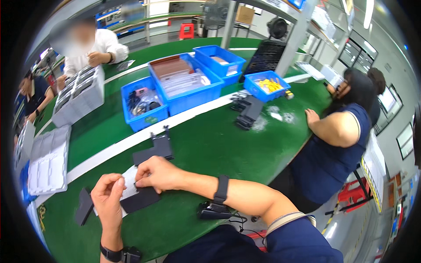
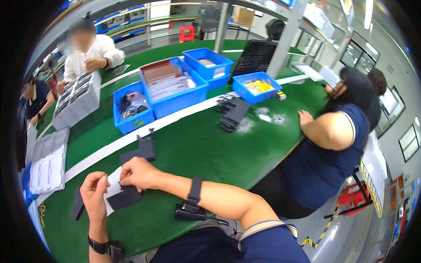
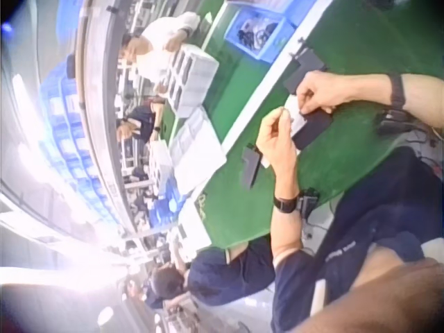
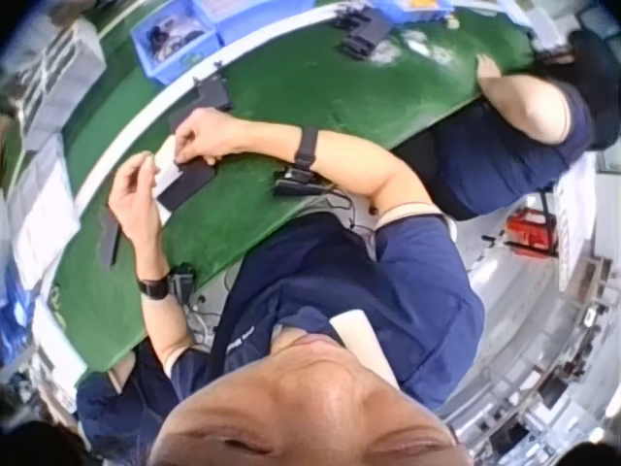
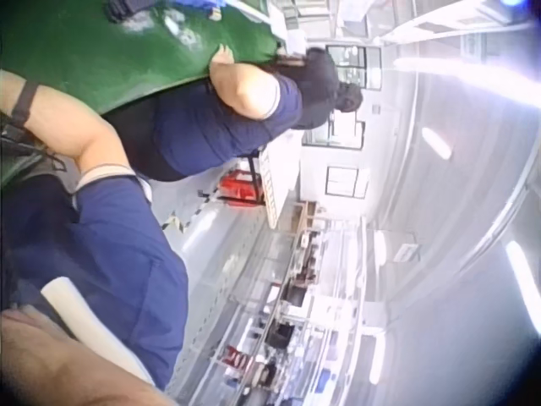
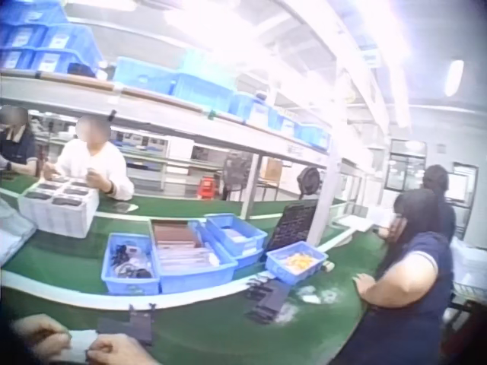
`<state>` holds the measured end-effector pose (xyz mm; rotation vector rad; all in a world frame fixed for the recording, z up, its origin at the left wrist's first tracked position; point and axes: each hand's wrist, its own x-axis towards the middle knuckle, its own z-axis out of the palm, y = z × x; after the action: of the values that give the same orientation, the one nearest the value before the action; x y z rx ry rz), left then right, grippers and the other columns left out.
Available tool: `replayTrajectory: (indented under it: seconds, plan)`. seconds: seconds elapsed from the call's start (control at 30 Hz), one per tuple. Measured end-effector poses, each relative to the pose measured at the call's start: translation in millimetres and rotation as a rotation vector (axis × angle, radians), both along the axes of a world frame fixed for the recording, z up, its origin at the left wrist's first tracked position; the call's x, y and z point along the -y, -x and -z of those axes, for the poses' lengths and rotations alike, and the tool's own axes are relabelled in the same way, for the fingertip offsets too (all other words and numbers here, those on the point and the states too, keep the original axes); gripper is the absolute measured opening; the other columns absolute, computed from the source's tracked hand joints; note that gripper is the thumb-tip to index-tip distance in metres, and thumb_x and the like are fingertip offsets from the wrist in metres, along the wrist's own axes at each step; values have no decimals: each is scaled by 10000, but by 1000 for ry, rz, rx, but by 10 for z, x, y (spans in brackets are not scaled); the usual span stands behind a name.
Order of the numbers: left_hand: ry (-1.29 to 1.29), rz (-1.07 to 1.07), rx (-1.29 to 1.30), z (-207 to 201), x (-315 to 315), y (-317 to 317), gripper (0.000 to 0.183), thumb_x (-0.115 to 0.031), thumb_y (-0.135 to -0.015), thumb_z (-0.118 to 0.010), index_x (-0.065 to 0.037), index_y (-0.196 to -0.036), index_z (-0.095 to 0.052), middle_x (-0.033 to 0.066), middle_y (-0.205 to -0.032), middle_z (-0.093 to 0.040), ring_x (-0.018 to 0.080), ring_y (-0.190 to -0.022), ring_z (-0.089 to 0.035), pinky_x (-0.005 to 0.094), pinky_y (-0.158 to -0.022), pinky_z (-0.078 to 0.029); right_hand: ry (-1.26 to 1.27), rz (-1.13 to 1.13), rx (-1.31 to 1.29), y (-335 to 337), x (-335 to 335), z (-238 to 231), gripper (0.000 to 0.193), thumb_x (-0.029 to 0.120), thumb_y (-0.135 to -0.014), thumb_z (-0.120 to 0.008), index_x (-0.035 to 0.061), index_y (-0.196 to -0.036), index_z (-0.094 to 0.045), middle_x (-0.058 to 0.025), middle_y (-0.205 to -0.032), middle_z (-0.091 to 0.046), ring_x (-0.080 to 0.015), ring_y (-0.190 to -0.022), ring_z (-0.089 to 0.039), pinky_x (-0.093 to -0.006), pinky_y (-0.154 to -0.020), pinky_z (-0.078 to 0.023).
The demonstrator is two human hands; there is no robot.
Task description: Assemble small plastic components on a factory assembly line.
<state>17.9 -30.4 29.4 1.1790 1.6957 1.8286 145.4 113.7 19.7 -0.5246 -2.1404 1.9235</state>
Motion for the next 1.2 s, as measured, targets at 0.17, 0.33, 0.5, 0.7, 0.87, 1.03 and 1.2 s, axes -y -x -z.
replayTrajectory:
  seconds: [0.17, 0.33, 0.5, 0.7, 0.87, 1.03, 1.2]
  plan:
    - [24, 78, -13, 5, -133, -45, 98, -77, -867, -610, -2, -928, -624, 13, -823, -607, 67, -718, -543, 195, -602, -415, -154, 67, 39, -113, -93, -47, 133, 149, -824, -665, 23, -866, -675, -39, -648, -619, -81, -441, -520, -239, -409, -403]
    - [-4, 120, 136, 15, -124, -59, 89, -80, -890, -598, -21, -952, -620, 6, -869, -618, 50, -743, -545, 190, -621, -428, -182, 130, 49, -170, -81, -143, 143, 126, -805, -686, -13, -835, -670, -49, -703, -646, -81, -447, -531, -237, -404, -407]
    - [33, 156, 212, 74, -100, 53, 119, -106, -874, -636, -19, -955, -626, 25, -935, -624, 79, -863, -543, 232, -739, -436, -203, 136, 70, -161, -55, -146, 122, 114, -807, -686, -6, -825, -672, -26, -638, -618, -60, -439, -508, -227, -400, -382]
    - [266, 40, -468, 9, -29, 100, 279, -204, -745, -758, -74, -978, -678, 42, -978, -662, 189, -934, -555, 327, -810, -446, -243, 160, 52, -156, -57, -134, 105, 103, -807, -686, -1, -808, -670, -5, -567, -578, -45, -434, -488, -228, -398, -371]
    - [264, 116, -546, 111, -74, 54, 263, -213, -717, -775, -80, -932, -701, 32, -909, -691, 217, -915, -565, 335, -818, -448, -353, 187, -33, -162, -39, -90, 98, 92, -793, -686, -4, -805, -677, -26, -573, -602, -37, -439, -465, -235, -411, -350]
    - [154, 73, -577, 190, -121, -33, 193, -183, -740, -750, -77, -896, -714, 31, -862, -703, 205, -829, -590, 328, -771, -445, -409, 183, -31, -161, -18, -120, 107, 94, -799, -680, -13, -800, -673, -24, -610, -618, -34, -453, -473, -214, -415, -367]
    - [101, 15, -686, 226, -117, -95, 165, -163, -741, -744, -75, -876, -709, 20, -832, -697, 200, -799, -601, 331, -749, -440, -469, 242, -62, -148, 75, -127, 86, 98, -765, -685, 12, -770, -679, -51, -608, -633, -66, -449, -457, -247, -427, -358]
